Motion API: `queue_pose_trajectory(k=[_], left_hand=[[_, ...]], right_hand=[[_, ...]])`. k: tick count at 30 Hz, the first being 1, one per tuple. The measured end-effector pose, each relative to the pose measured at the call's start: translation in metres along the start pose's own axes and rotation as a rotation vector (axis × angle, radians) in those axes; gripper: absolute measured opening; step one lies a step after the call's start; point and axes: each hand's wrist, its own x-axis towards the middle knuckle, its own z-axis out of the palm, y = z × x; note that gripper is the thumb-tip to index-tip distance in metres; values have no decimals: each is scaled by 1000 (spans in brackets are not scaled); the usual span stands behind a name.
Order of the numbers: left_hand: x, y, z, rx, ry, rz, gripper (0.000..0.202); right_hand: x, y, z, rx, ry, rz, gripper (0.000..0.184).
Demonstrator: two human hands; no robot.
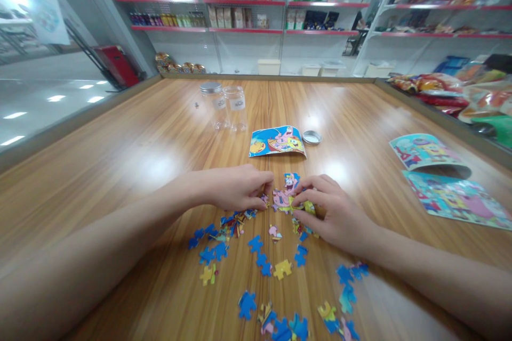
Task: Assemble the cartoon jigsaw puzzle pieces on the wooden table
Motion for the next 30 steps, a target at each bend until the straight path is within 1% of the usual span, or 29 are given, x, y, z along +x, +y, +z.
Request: queue_pose_trajectory(k=[3, 6, 15, 30], left_hand=[[1, -2, 1, -40, 29, -31, 18], [2, -5, 3, -60, 47, -27, 17], [4, -8, 5, -43, 41, -1, 4], [6, -11, 7, -63, 71, 3, 7]], right_hand=[[0, 0, 0, 2, 0, -1, 10], [0, 1, 1, 5, -3, -2, 10], [1, 0, 0, 6, -10, 5, 9], [-1, 1, 1, 4, -6, 0, 10]])
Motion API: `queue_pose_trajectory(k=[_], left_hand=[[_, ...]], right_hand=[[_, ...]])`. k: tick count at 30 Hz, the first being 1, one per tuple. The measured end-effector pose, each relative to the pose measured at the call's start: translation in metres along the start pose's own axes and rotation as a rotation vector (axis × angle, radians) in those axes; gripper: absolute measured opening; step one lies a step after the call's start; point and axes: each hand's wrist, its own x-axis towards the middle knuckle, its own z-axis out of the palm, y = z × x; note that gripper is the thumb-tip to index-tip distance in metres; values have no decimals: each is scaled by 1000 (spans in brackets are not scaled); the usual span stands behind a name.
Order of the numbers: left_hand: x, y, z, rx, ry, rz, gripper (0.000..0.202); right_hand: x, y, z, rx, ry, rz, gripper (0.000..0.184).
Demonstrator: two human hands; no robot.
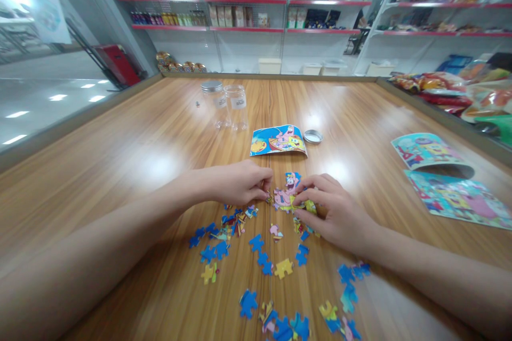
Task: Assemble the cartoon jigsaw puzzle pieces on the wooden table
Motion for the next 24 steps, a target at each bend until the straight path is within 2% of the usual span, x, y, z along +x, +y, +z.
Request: queue_pose_trajectory(k=[14, 24], left_hand=[[-3, 3, -4, 27, -7, 111, 14], [-9, 7, -10, 2, -120, 59, 16]], right_hand=[[1, -2, -1, -5, 2, 1, 9], [1, -1, -1, 2, 10, -3, 10]])
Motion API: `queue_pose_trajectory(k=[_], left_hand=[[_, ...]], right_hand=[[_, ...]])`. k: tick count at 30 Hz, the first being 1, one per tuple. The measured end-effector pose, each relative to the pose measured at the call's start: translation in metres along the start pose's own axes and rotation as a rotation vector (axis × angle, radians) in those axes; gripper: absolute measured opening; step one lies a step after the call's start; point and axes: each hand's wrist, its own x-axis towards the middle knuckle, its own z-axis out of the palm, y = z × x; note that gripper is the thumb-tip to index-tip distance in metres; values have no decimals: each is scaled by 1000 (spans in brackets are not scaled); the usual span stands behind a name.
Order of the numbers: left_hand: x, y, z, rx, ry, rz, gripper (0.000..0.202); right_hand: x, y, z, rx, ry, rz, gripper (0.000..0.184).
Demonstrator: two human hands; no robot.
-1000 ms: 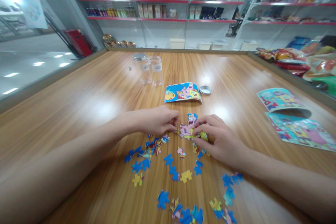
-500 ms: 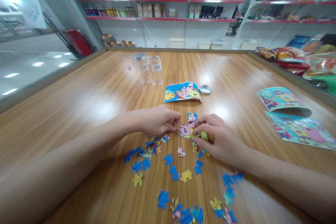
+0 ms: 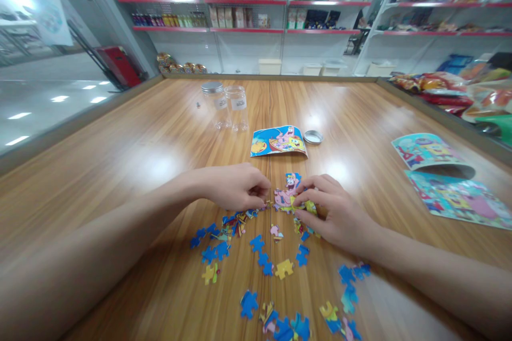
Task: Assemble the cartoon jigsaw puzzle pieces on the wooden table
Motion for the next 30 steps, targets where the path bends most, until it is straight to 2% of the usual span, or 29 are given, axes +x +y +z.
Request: queue_pose_trajectory(k=[4, 8, 9, 11, 17, 25, 30], left_hand=[[-4, 0, -5, 29, -42, -32, 25], [-6, 4, -9, 5, 20, -33, 6], [-6, 6, -9, -11, 30, -23, 10], [-4, 9, -7, -24, 27, 11, 18], [0, 12, 1, 28, 22, 146, 11], [0, 12, 2, 80, 16, 109, 1], [-1, 12, 3, 140, 21, 117, 13]], right_hand=[[0, 1, 0, 0, -3, 1, 9], [0, 0, -1, 3, -12, 2, 10], [0, -1, -1, 3, -14, 3, 10], [0, -2, -2, 4, -13, 1, 9], [0, -1, -1, 3, -17, 3, 11], [1, -2, -2, 1, -16, 4, 10], [0, -1, -1, -1, -15, 10, 9]])
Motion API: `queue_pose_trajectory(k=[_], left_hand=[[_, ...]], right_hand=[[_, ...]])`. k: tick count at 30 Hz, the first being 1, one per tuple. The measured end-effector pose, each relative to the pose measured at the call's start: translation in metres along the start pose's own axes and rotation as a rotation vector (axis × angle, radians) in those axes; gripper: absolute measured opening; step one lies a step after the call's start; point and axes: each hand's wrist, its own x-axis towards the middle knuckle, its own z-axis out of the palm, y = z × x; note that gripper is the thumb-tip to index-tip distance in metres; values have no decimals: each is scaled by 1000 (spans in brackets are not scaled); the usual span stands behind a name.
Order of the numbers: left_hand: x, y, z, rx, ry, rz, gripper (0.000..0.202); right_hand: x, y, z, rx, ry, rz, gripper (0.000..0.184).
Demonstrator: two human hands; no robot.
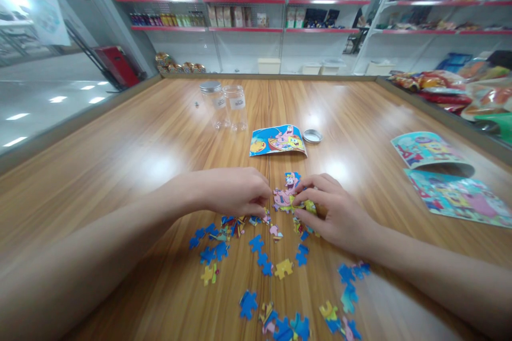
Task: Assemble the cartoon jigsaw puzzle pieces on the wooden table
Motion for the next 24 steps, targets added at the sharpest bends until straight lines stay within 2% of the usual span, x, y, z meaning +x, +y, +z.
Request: queue_pose_trajectory(k=[4, 7, 9, 12, 14, 18, 24], left_hand=[[1, 3, -2, -6, 16, -28, 4], [1, 5, -3, -47, -9, -49, 8], [-2, 5, -3, -77, -56, -110, 11], [-8, 4, -6, -93, -113, -196, 23], [-11, 4, -9, -89, -131, -202, 29], [-8, 7, -9, -81, -111, -118, 21], [2, 7, 1, -67, -38, 23, 8]], right_hand=[[0, 0, 1, -3, 1, 1, 10], [0, -1, 1, -2, -5, -2, 10], [0, -1, 1, 1, -4, -5, 10], [-1, -1, 1, 2, 2, -7, 11], [-1, 0, 1, 1, -1, -2, 11], [0, -1, 1, 0, -9, 0, 12], [1, -3, 0, 4, -2, -6, 13]])
